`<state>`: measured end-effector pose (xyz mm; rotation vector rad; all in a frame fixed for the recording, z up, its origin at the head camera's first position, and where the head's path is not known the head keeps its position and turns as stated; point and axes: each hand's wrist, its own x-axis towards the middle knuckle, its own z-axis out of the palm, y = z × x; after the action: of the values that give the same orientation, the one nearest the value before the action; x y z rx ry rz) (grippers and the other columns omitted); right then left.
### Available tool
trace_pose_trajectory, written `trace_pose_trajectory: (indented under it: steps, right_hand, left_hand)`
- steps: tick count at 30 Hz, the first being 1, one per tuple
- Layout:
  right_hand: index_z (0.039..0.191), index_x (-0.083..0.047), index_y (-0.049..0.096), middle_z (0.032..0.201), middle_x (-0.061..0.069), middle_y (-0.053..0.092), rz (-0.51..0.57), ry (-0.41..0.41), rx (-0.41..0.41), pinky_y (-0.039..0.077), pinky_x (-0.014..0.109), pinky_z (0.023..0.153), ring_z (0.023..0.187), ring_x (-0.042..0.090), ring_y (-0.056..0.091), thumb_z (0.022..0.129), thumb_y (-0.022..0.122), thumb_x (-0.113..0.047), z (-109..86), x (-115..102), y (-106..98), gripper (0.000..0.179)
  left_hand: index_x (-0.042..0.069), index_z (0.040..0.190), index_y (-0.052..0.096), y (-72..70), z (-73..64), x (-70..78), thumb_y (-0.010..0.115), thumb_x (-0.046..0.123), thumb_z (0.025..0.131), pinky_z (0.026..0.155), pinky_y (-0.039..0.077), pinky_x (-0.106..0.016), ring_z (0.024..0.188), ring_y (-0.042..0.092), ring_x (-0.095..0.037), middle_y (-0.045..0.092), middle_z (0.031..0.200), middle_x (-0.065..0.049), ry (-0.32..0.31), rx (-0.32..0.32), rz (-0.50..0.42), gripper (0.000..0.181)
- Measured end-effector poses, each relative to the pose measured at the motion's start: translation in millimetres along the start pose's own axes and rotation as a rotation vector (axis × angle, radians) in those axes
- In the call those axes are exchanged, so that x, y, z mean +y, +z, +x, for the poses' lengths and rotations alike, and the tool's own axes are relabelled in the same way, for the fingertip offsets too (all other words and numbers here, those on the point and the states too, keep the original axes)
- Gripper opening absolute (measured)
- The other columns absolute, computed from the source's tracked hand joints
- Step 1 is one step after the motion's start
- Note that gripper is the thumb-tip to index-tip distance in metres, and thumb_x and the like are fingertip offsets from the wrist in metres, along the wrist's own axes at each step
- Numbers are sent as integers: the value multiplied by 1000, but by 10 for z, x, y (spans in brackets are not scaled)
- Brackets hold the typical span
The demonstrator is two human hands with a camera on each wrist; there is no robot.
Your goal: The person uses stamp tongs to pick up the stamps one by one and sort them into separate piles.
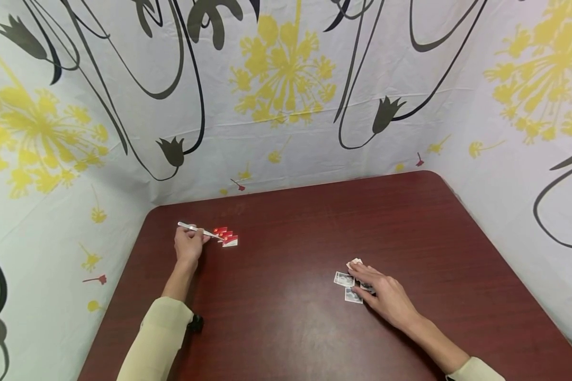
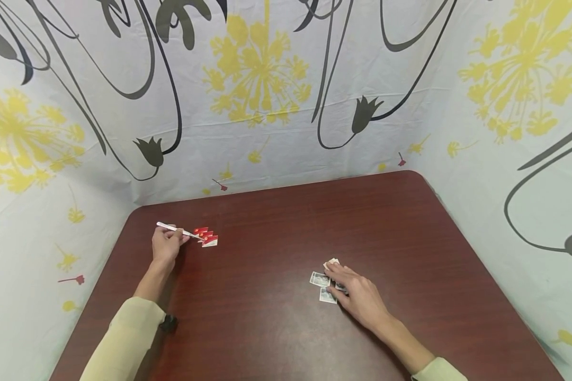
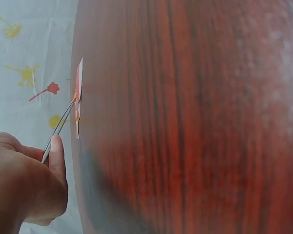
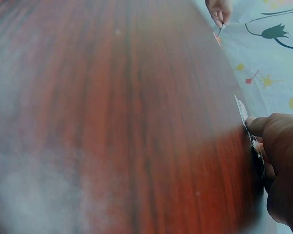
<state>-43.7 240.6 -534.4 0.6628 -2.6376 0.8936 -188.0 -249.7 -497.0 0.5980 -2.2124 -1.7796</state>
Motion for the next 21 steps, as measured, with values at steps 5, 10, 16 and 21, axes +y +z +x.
trace_pose_trajectory:
  steps: [5,10,16,21]
  right_hand:
    - [137,-4,71,144,11,66,3,4,0,61,59,95,133,35,62,88,87,-11,-5,3,1,52]
    - [138,-4,71,144,11,66,-3,-1,-1,61,59,95,133,35,62,89,87,-11,-6,8,6,52]
    - [137,-4,71,143,11,67,-7,-9,2,62,59,95,132,35,62,89,87,-11,-3,4,1,52]
    - [137,-4,71,143,12,67,-11,-18,5,62,59,94,132,35,62,89,86,-12,1,10,3,51]
  left_hand:
    - [-9,134,45,-3,-4,13,57,6,109,81,67,-26,68,70,-1,62,110,-22,8,-2,5,32]
    - [-10,133,47,6,-1,10,58,3,107,78,67,-24,66,71,-2,65,109,-23,31,15,2,30]
    - [-8,132,48,-9,2,2,58,4,107,74,67,-21,66,69,-1,67,106,-22,38,28,7,29]
    - [-7,132,48,-44,0,11,59,6,108,77,67,-23,68,70,-1,65,107,-20,25,32,20,29]
